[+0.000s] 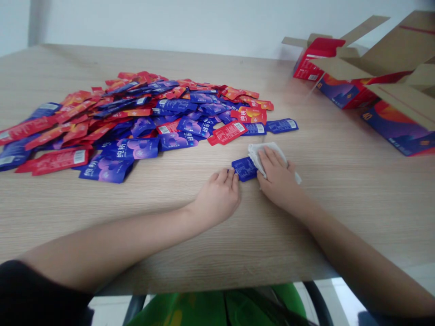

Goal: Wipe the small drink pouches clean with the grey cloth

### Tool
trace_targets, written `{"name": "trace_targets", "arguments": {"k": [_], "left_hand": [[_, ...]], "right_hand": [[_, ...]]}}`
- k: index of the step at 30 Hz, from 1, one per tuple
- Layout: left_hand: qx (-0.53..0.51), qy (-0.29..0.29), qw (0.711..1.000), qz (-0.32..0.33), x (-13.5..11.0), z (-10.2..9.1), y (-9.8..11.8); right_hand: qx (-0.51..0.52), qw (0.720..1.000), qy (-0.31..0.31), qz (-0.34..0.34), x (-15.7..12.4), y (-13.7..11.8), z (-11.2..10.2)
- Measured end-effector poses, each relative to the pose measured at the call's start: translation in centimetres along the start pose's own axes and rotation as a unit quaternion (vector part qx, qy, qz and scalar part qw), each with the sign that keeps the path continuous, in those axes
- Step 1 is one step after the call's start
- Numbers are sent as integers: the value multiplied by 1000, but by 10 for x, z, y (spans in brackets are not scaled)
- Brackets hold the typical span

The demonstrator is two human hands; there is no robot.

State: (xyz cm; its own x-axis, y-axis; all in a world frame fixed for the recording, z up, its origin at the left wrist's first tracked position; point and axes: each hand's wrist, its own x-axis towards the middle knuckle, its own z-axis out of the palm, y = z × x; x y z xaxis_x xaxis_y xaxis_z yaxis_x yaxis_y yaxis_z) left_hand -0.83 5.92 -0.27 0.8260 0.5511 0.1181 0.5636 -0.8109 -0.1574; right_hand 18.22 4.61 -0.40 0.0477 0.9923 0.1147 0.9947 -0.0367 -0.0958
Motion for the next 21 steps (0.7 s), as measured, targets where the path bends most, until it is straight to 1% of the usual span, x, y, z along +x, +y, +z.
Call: {"name": "trace_targets", "arguments": {"k": [1,4,6,7,9,13,15,17,21], "left_hand": [[-2,-2,1000,-1,0,-1,0],[-14,-11,1000,-2,2,-4,-1],[-23,-17,1000,1,2,-5,-1],[-24,-16,1000,2,2,-4,-1],[-15,-5,1000,0,2,-3,-1],[6,14,1000,3,0,2,0],[5,11,1000,1,0,3,0],[2,6,1000,-3,0,2,0],[-16,-8,1000,-1,2,-2,-1]], "right_hand": [[-5,1000,2,-21,-2,-4,1],[-9,993,-9,-116,-12,-22,3],[0,987,-23,-157,-16,-29,1],[5,986,-30,-163,-17,-30,-1],[14,989,-35,-143,-14,-23,-4],[8,999,-16,-31,0,1,-4],[-1,1000,2,-3,2,5,-1],[-10,1000,12,-23,0,-1,2],[-5,991,-1,-135,-13,-26,5]]}}
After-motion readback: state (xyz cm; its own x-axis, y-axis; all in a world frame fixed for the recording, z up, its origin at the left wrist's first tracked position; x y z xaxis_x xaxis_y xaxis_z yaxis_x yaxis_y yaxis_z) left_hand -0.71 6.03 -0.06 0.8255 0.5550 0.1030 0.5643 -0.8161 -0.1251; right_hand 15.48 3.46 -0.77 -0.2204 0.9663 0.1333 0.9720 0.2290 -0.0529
